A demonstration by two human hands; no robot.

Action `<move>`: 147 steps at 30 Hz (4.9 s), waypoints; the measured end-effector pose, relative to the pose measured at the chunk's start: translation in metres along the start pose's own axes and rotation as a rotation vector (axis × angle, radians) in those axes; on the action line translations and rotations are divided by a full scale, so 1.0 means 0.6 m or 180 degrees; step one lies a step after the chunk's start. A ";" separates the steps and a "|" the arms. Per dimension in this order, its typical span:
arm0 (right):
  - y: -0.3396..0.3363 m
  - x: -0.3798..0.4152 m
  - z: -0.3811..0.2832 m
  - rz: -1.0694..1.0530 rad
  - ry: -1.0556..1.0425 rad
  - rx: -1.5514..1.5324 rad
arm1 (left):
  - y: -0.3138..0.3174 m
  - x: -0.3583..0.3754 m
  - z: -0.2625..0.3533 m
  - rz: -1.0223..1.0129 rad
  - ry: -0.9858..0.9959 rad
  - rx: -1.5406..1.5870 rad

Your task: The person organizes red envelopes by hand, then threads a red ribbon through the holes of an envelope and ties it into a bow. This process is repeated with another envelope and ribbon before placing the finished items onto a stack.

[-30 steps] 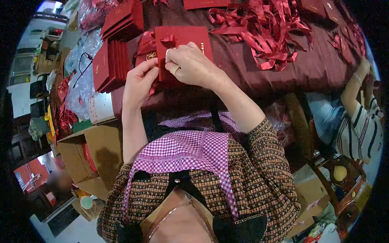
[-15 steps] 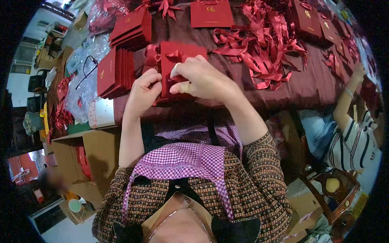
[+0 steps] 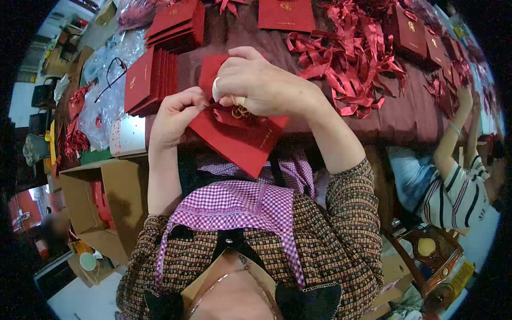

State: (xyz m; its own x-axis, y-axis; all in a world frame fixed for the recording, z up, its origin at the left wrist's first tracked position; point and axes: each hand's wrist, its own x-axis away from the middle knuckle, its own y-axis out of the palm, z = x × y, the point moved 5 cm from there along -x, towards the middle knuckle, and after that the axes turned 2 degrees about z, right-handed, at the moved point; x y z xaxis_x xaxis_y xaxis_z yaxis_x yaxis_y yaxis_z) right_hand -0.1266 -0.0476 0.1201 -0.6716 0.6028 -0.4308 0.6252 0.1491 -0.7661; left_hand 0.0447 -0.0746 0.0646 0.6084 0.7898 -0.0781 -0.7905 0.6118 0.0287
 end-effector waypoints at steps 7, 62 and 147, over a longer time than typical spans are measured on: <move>-0.028 0.027 0.006 -0.0051 0.0136 -0.0206 | -0.112 0.006 -0.025 0.1387 -0.0179 0.1465; -0.076 0.082 0.389 -0.0281 0.2109 0.1892 | -0.046 -0.019 -0.040 0.2024 0.0203 -0.2588; 0.014 -0.002 0.047 0.1041 0.0566 -0.0201 | 0.023 -0.003 0.000 0.0970 0.0698 -0.1735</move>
State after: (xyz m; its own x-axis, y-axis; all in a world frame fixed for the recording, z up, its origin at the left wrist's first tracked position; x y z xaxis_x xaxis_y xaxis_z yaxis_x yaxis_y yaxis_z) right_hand -0.1316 -0.0690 0.1006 -0.3564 0.7524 -0.5540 0.8222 -0.0292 -0.5685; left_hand 0.0327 -0.0679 0.0652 0.3691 0.8614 -0.3490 -0.8825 0.2070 -0.4223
